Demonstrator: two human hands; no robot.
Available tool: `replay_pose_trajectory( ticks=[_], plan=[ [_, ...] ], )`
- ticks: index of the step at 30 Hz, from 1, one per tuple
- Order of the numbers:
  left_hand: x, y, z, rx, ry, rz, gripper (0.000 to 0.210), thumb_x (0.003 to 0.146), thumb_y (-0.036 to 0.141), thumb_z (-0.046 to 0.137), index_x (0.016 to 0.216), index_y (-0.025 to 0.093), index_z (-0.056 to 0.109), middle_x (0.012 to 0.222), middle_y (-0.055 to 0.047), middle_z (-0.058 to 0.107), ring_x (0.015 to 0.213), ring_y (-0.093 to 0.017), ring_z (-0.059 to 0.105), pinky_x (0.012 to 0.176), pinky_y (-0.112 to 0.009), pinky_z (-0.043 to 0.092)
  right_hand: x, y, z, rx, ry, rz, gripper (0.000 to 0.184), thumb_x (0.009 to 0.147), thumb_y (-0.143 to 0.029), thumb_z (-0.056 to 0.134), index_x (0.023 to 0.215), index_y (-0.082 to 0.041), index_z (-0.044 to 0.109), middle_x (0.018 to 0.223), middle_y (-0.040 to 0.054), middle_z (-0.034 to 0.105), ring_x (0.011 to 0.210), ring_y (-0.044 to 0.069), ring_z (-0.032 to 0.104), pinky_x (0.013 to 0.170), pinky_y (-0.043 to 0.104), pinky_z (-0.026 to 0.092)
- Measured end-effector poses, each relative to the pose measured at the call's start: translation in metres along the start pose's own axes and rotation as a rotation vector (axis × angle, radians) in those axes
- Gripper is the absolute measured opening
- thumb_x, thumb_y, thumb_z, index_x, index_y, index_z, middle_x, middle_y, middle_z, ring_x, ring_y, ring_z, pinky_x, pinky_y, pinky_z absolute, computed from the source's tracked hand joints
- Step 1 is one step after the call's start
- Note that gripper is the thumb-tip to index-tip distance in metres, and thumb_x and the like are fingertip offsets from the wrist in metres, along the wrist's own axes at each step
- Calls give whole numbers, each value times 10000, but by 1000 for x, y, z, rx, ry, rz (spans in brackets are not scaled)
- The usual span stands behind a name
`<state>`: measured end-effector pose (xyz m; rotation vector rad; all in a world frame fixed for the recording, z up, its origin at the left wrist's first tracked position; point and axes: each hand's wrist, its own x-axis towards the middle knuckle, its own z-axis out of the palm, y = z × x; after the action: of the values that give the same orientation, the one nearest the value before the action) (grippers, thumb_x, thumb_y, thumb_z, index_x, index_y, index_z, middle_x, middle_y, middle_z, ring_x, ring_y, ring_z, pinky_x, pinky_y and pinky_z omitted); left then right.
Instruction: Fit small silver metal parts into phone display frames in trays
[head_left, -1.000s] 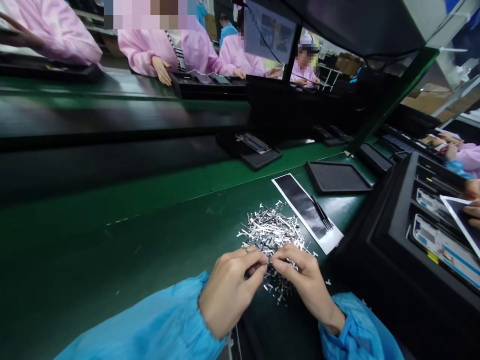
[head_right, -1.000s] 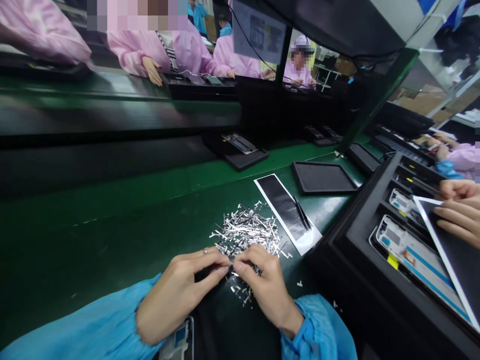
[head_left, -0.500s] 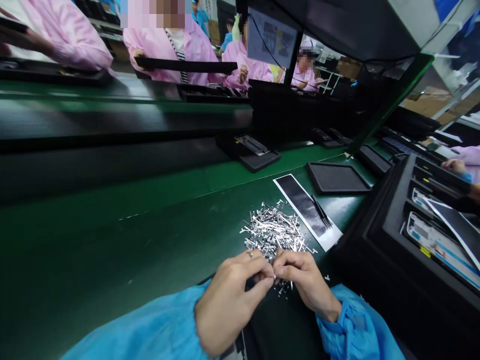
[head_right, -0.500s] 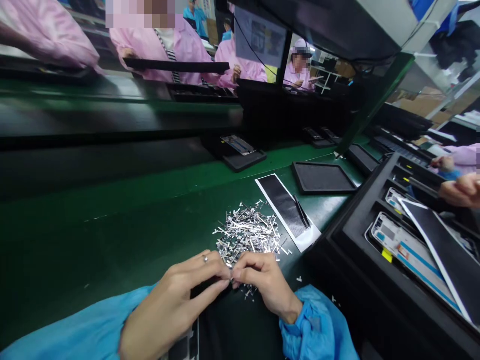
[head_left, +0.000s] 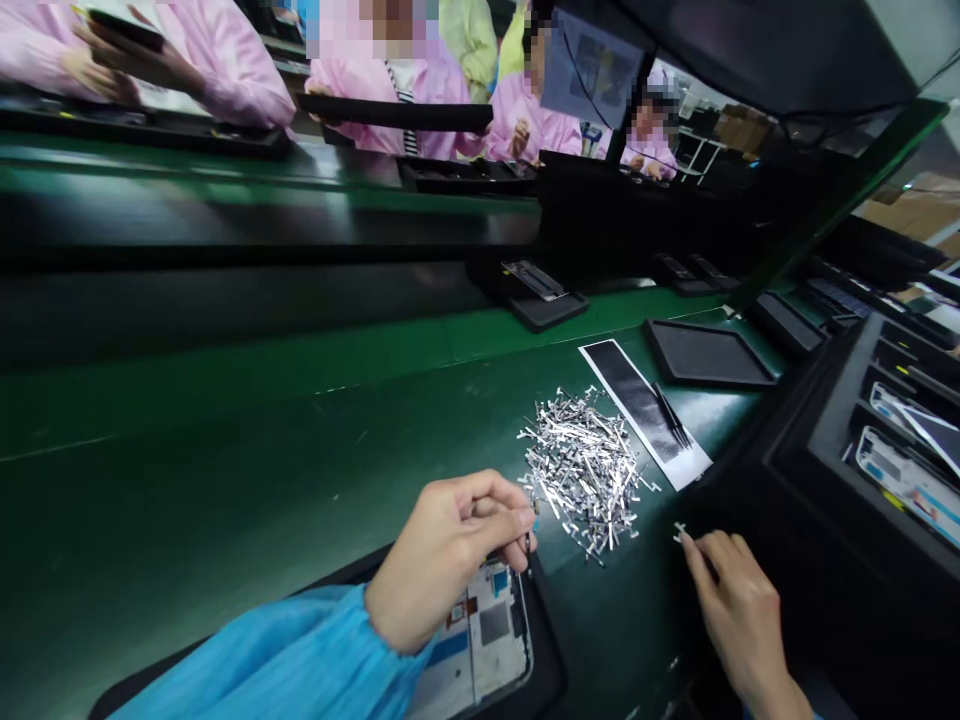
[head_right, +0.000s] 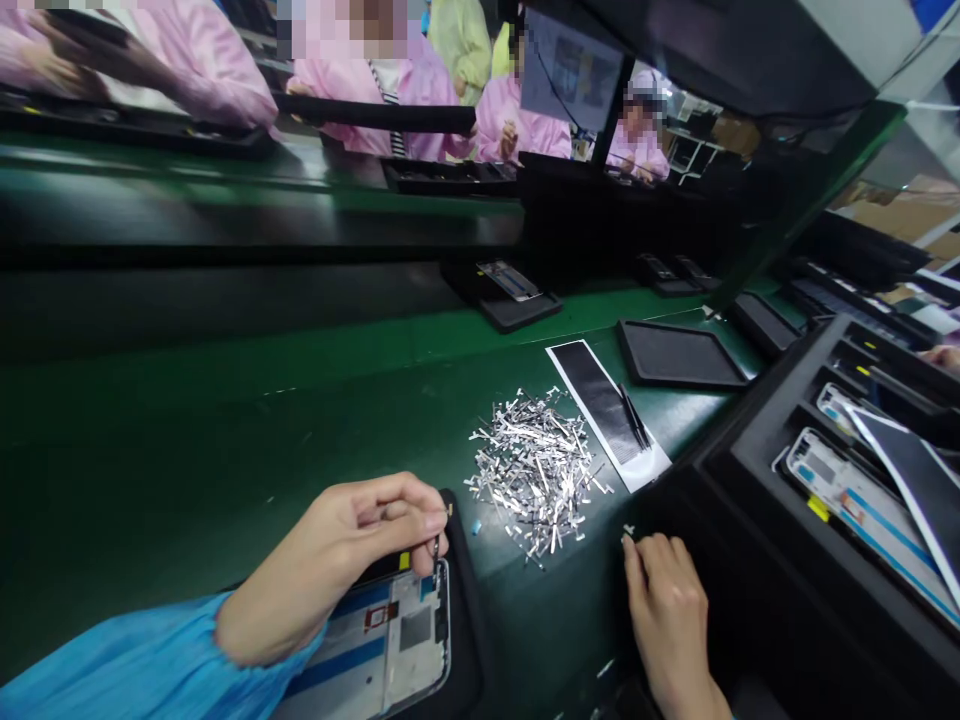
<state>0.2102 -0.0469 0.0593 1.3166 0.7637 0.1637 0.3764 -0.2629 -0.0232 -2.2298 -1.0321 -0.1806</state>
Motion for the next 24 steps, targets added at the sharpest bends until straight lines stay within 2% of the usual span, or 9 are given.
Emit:
replay_pose_trajectory(
  ticks=[4,8,11,13,15,17,20,22,24],
  plan=[
    [-3,-6,-5,-44,-10,11,201,584,342,609,585,146,568,452,-25,585,482,-151,546,537,-264,410,-12,9,-8,-155,-15,-59,218,849,-350,391,747,-209,521,689,42,501,643,187,444,586,320,350],
    [-4,-7,-12,-86,-6,22,196,591,345,600,593,152,563,427,-7,557,456,-140,526,517,-254,408,-13,-25,-4,-116,-8,-217,136,842,-203,408,930,-200,511,819,68,530,763,192,507,653,318,420],
    [-8,-9,-23,5,14,47,211,597,369,583,598,160,558,430,24,508,404,-113,478,467,-230,384,-13,-65,10,-4,-139,-454,319,796,-68,434,1096,-173,459,881,83,553,839,194,528,747,329,440],
    [-12,-12,-31,188,32,68,224,619,388,554,587,167,556,451,29,478,399,-105,445,432,-218,353,-13,-89,21,37,-284,-605,393,764,-30,441,1141,-144,440,882,82,574,831,190,541,818,347,429],
    [-17,-18,-36,429,63,160,236,682,381,484,581,179,553,514,12,498,454,-118,455,448,-223,347,-12,-107,30,55,-411,-685,384,754,-22,432,1122,-123,461,861,76,585,798,182,548,864,356,412],
    [-21,-26,-37,662,72,317,251,747,321,401,596,194,556,609,-8,551,559,-145,497,523,-242,372,-8,-121,37,75,-460,-658,339,778,-55,430,1107,-121,471,866,77,584,816,185,541,874,355,406],
    [-25,-35,-32,904,39,541,286,797,214,316,628,200,547,674,-15,592,638,-167,519,620,-281,382,2,-137,41,161,-493,-485,215,840,-139,409,1035,-150,497,847,70,566,827,186,516,803,332,428],
    [-25,-38,-28,978,37,634,310,814,175,285,612,191,520,628,-13,585,603,-165,506,622,-292,371,9,-142,44,244,-551,-382,161,868,-159,367,905,-171,523,771,52,543,759,169,499,721,307,431],
    [-24,-39,-27,961,27,651,305,824,166,294,614,187,514,600,-4,572,586,-158,498,618,-288,367,14,-145,46,349,-601,-311,179,876,-156,352,805,-182,514,715,30,522,702,146,480,668,283,415]
  ],
)
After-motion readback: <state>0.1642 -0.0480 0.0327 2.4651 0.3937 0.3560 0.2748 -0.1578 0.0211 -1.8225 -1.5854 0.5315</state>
